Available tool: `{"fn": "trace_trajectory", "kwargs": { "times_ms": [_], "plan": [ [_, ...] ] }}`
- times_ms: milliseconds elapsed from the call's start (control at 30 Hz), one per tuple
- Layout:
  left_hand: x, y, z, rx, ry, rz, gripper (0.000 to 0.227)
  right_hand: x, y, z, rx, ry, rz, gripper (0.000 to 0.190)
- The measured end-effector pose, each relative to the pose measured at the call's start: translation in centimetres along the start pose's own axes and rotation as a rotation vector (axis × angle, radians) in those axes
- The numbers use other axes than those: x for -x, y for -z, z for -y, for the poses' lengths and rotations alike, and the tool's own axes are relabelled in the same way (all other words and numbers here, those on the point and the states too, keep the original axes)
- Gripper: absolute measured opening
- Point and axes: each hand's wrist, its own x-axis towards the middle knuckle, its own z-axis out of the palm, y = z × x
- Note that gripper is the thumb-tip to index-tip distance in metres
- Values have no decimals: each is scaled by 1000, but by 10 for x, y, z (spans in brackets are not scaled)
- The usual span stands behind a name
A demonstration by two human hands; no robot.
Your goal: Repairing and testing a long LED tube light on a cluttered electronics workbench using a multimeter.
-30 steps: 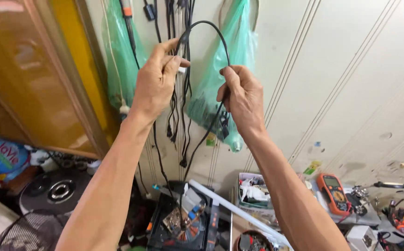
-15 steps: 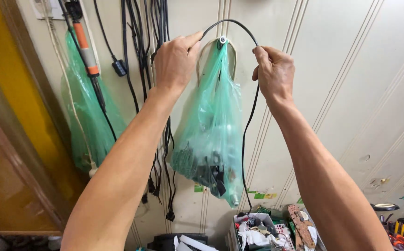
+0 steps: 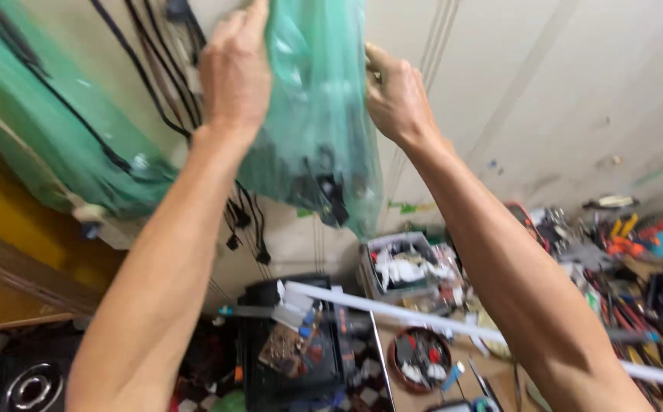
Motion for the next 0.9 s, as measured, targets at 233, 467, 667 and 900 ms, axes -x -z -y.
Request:
{"fn": "trace_trajectory", "kwargs": {
  "times_ms": [233,467,667,900],
  "plan": [
    [192,56,-100,223,263,11,35,244,42,-67,-261,-126,-101,35],
    [510,-8,-221,606,1181,859,31,536,25,-131,-254,-816,465,44],
    [580,-27,-300,491,921,1392,35,633,64,-154,-252,-1051,456,42],
    [688,-78,-337,801,395,1309,33,686,126,-177,-249,-1244,417,40]
  ]
}}
